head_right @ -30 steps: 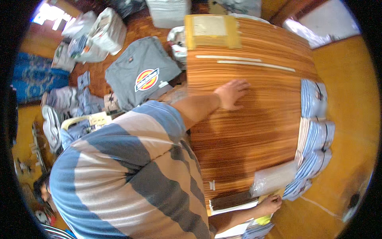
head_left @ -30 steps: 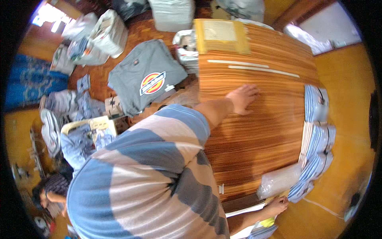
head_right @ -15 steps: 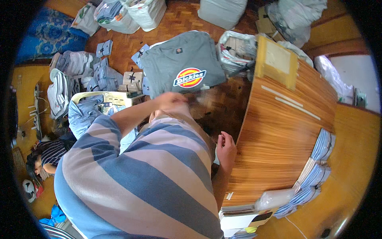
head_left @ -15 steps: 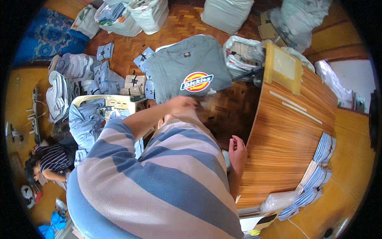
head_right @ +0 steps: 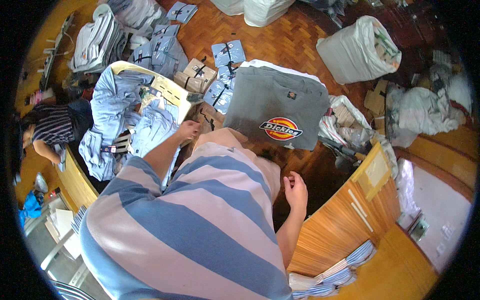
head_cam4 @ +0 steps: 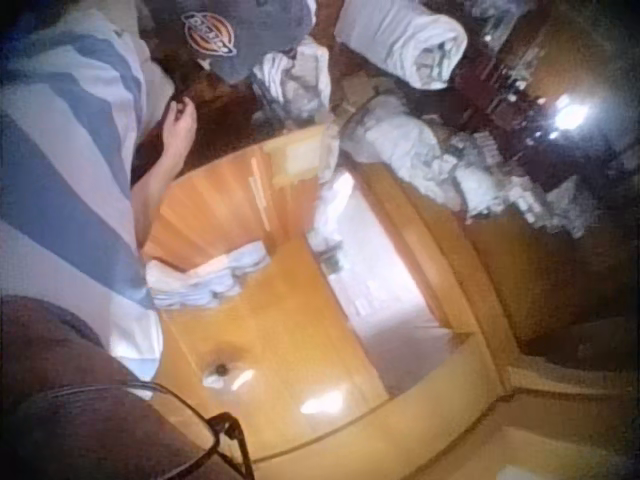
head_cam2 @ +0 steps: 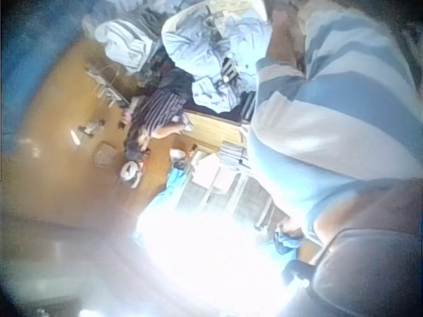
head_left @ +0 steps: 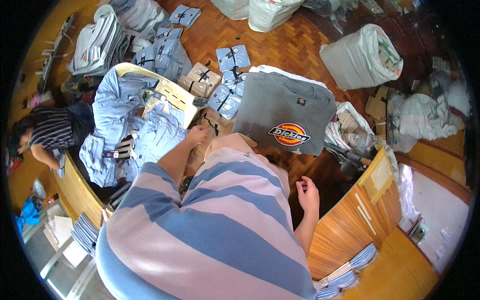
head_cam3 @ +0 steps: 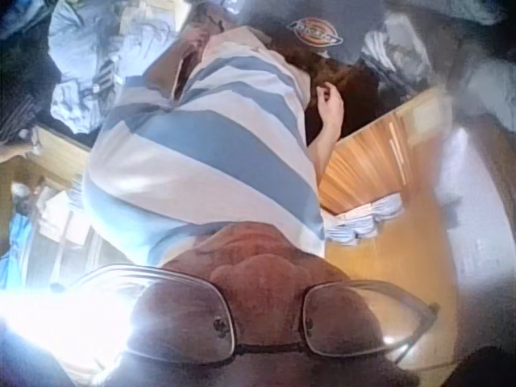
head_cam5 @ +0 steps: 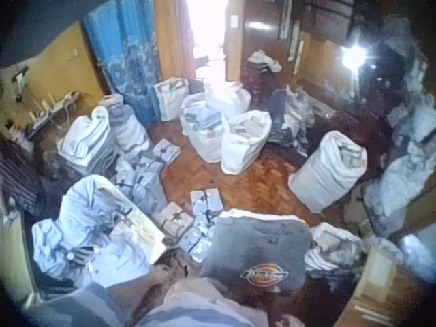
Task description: The person sorts through a stack of white paper-like inserts or fabric pieces on a wooden table, aligns them into a neat pile, and places them into a clear plastic bag using shears to trim the packaging; then the person moves to a floor area to sort through folded grey garments.
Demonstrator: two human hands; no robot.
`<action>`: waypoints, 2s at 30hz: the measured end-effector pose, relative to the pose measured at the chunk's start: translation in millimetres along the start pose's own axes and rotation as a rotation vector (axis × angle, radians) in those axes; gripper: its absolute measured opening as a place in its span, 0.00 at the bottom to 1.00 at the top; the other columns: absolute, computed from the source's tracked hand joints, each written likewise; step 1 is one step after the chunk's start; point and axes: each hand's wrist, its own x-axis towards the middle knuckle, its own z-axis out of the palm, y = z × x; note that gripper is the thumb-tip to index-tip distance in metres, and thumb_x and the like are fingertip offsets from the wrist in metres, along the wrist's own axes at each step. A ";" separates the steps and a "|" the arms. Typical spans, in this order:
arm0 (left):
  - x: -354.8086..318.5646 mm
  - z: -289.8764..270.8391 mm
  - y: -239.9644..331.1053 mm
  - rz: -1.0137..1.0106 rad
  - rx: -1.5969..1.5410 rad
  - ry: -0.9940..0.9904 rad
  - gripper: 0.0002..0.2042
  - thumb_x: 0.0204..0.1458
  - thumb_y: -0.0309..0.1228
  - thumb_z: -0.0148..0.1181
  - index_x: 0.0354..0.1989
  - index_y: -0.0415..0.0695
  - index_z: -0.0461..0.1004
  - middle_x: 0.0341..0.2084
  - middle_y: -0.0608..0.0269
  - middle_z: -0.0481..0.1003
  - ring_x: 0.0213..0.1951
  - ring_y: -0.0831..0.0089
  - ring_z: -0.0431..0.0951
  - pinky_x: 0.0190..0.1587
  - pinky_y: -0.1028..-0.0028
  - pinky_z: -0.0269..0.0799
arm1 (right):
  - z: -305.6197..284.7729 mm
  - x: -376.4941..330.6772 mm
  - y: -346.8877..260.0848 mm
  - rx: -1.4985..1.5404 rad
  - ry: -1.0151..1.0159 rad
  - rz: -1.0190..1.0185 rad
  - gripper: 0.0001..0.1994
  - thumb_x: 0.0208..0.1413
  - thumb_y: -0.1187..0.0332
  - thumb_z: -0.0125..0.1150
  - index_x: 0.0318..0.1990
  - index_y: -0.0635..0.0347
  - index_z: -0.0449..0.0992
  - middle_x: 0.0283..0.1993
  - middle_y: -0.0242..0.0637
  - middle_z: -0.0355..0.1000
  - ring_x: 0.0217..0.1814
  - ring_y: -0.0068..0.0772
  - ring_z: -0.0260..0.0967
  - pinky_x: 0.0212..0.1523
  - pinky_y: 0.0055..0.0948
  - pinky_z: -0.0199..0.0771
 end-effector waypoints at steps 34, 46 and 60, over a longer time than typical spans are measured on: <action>137.5 288.0 290.3 0.112 0.922 0.487 0.84 0.17 0.57 0.86 0.76 0.44 0.22 0.69 0.41 0.53 0.70 0.45 0.57 0.67 0.44 0.56 | 73.0 410.5 103.1 0.363 0.352 0.402 0.57 0.54 0.31 0.61 0.72 0.78 0.48 0.72 0.70 0.53 0.75 0.64 0.53 0.75 0.47 0.51; 176.1 313.1 355.3 0.176 1.036 0.372 0.84 0.18 0.61 0.84 0.76 0.43 0.20 0.70 0.40 0.53 0.69 0.41 0.57 0.65 0.34 0.55 | 37.1 443.1 104.4 0.425 0.168 0.653 0.62 0.53 0.25 0.54 0.76 0.72 0.39 0.79 0.60 0.42 0.77 0.58 0.50 0.71 0.51 0.62; 143.4 262.0 323.3 0.529 0.693 0.279 0.64 0.41 0.53 0.76 0.78 0.47 0.32 0.71 0.35 0.52 0.70 0.37 0.56 0.70 0.45 0.56 | -27.0 411.3 83.5 0.236 -0.028 0.670 0.55 0.55 0.26 0.52 0.72 0.72 0.54 0.75 0.55 0.54 0.74 0.55 0.56 0.70 0.50 0.59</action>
